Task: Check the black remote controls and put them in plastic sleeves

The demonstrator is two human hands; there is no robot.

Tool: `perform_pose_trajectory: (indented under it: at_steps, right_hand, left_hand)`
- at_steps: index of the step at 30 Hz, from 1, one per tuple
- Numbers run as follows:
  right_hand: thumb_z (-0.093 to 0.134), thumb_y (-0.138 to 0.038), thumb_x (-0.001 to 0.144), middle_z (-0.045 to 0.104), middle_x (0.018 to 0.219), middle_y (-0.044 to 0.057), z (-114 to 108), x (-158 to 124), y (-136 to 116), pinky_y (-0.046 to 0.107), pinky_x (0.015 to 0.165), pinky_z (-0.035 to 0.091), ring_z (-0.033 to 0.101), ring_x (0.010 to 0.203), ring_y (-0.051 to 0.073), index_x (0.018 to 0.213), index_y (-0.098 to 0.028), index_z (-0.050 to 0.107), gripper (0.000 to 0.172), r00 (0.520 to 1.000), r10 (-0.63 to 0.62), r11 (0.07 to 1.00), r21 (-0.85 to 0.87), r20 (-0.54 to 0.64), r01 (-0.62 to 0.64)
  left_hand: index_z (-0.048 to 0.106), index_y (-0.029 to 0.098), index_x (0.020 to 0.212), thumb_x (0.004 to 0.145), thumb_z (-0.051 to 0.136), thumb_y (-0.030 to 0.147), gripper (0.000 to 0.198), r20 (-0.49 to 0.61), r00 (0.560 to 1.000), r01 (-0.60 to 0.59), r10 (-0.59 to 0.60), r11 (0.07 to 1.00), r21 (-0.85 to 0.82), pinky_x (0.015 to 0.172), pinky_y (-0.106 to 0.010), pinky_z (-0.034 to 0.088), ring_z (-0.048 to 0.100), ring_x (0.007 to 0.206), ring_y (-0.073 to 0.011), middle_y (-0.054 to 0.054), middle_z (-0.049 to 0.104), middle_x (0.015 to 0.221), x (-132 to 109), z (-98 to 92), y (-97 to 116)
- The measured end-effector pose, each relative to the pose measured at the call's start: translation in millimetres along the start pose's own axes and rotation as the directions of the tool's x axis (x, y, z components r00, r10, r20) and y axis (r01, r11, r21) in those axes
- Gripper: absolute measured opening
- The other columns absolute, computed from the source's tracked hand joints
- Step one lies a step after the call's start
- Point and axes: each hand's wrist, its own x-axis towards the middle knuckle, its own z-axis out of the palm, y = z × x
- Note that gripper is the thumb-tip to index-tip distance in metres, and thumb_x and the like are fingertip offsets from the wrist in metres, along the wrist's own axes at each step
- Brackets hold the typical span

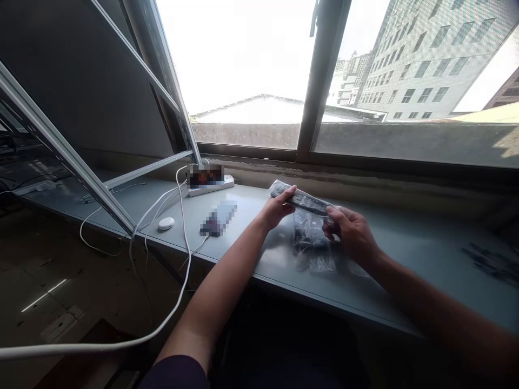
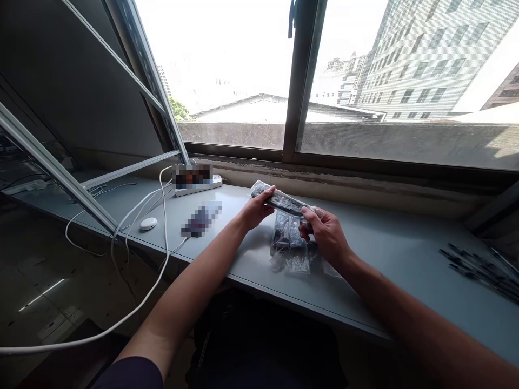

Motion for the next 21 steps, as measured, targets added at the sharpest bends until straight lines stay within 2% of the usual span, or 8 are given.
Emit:
perform_pose_trajectory:
  at_steps: [6,11,17,21]
  right_hand:
    - [0.075,-0.07,0.101,0.06,0.061,0.001,-0.7,-0.1,-2.7,0.031,0.053,0.043,0.05,0.053,0.014,0.069,-0.022,0.06,0.059,0.999,0.047,0.981,-0.186,-0.006,-0.047]
    - [0.078,-0.068,0.098,0.064,0.066,0.001,0.6,-0.6,-0.6,0.03,0.054,0.045,0.056,0.057,0.016,0.08,-0.022,0.065,0.051,0.999,0.036,0.988,-0.153,0.013,-0.034]
    - [0.079,-0.059,0.099,0.064,0.065,0.001,2.9,-2.6,-3.8,0.03,0.056,0.048,0.056,0.057,0.016,0.076,-0.022,0.061,0.047,0.999,-0.013,0.988,-0.155,-0.041,0.007]
    - [0.08,-0.061,0.098,0.066,0.067,0.002,3.0,-3.3,-7.3,0.031,0.056,0.049,0.058,0.059,0.017,0.079,-0.022,0.064,0.046,0.998,0.021,0.99,-0.138,-0.051,-0.028]
  left_hand:
    - [0.082,0.015,0.109,0.08,0.096,0.055,0.051,0.038,0.999,-0.027,0.027,1.0,0.013,0.068,-0.02,0.052,0.064,0.075,-0.0097,-0.004,0.072,0.092,-0.5,-0.9,-2.4]
    - [0.083,0.015,0.112,0.083,0.094,0.056,0.051,0.097,0.995,-0.014,0.01,0.999,0.038,0.071,-0.021,0.055,0.068,0.079,-0.011,-0.008,0.076,0.101,-0.9,-1.2,-2.1]
    - [0.083,0.017,0.11,0.088,0.09,0.054,0.043,0.013,0.999,0.043,-0.043,0.998,0.045,0.065,-0.02,0.052,0.067,0.072,-0.0095,-0.006,0.076,0.096,0.5,-0.2,-0.1]
    - [0.083,0.017,0.106,0.089,0.092,0.048,0.037,-0.015,1.0,0.017,-0.017,1.0,-0.001,0.067,-0.02,0.054,0.067,0.072,-0.0099,-0.005,0.075,0.092,1.3,-0.4,-0.8]
